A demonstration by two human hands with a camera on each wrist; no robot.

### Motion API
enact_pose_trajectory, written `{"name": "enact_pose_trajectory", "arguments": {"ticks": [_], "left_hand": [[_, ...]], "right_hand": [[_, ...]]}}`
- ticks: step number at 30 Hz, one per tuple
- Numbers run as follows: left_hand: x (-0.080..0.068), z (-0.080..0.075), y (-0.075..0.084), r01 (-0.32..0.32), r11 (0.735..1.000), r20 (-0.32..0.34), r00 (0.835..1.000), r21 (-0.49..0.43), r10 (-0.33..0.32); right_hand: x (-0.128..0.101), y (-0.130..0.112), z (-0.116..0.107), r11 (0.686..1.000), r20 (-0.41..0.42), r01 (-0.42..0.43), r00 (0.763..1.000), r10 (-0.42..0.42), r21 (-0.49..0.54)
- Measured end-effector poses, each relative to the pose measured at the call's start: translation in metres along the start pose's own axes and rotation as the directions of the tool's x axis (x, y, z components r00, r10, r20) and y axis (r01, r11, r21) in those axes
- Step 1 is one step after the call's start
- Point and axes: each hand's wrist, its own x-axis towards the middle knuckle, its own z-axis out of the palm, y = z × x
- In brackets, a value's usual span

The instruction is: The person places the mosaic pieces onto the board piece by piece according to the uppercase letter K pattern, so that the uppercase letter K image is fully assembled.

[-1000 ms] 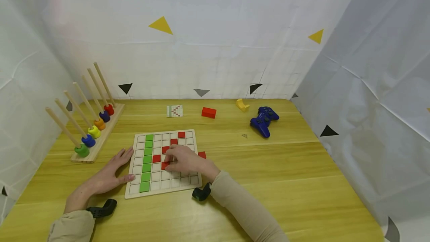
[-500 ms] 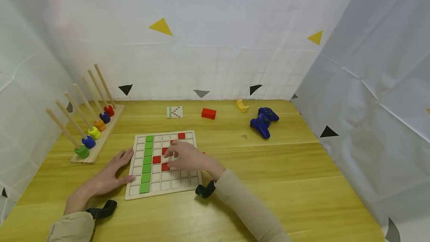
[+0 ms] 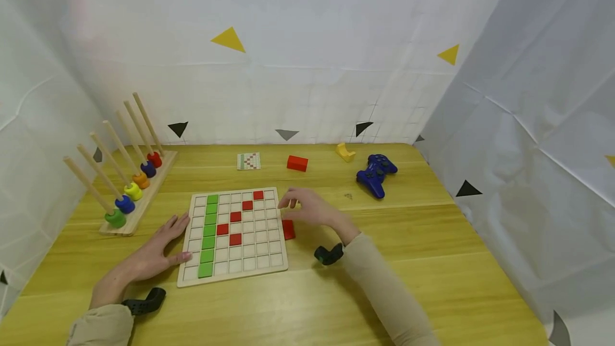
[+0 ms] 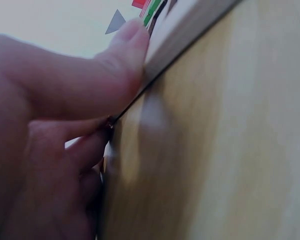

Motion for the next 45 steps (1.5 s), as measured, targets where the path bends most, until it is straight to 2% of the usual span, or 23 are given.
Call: {"name": "enact_pose_trajectory", "arguments": {"ticks": [8,18,31,39,45], "left_hand": [[0.000,0.000,0.001,-0.004,1.000,-0.003,1.000,0.003,0.004],[0.000,0.000,0.002,-0.008,1.000,-0.007,1.000,0.017,0.008],[0.000,0.000,0.002,-0.005,1.000,-0.004,1.000,0.015,0.005],[0.001,0.000,0.001,-0.003,1.000,-0.005,1.000,0.005,0.003],[0.000,0.000,0.001,-0.009,1.000,-0.006,1.000,0.004,0.009]], "right_hand": [[-0.011,0.021,-0.005,1.000,0.010,0.016,1.000,-0.016,0.003],[-0.010,0.028,0.004,0.997,0.118,-0.008,0.993,0.017,-0.078],[-0.007,0.031,0.008,0.992,0.069,0.003,0.998,0.006,-0.126],[-0.005,0.029,0.011,0.992,0.102,-0.009,0.995,0.022,-0.122],[-0.006,0.031,0.010,0.990,0.064,-0.023,0.997,0.032,-0.142]]}}
